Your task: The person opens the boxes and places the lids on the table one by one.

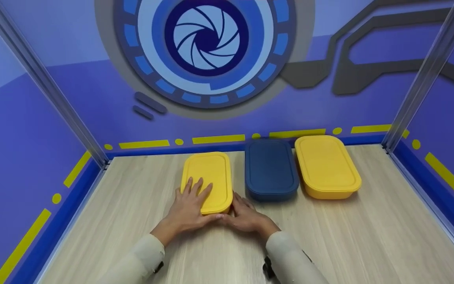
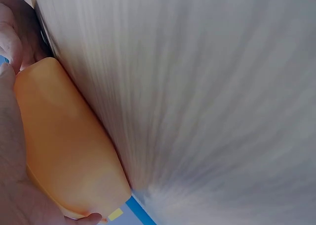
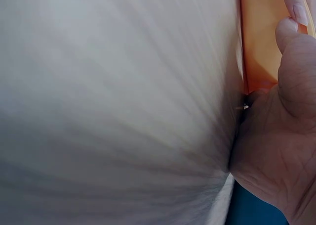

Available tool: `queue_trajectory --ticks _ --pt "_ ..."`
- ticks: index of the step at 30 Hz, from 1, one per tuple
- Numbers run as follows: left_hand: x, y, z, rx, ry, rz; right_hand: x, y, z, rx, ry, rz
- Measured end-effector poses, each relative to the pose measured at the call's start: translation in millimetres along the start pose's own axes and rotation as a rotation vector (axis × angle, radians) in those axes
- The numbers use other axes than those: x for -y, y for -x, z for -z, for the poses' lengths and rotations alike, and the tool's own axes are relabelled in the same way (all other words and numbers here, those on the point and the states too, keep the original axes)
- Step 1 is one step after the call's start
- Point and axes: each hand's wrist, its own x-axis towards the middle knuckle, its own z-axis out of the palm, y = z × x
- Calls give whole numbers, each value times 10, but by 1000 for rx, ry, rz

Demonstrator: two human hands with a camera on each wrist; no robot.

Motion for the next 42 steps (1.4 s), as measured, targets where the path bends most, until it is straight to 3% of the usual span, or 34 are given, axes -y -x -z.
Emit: queue_trajectory --ticks 8,20,30,42 --pt "-13 8 -8 29 15 9 -7 14 -16 -13 13 -25" --pt "-3 14 -9 22 60 16 -6 -1 -4 3 -22 -44" --pt "-11 6 -10 -6 -39 8 15 -2 2 -11 -5 -17" --pt "-11 14 -24 -22 -23 5 1 -5 -2 -6 6 -33"
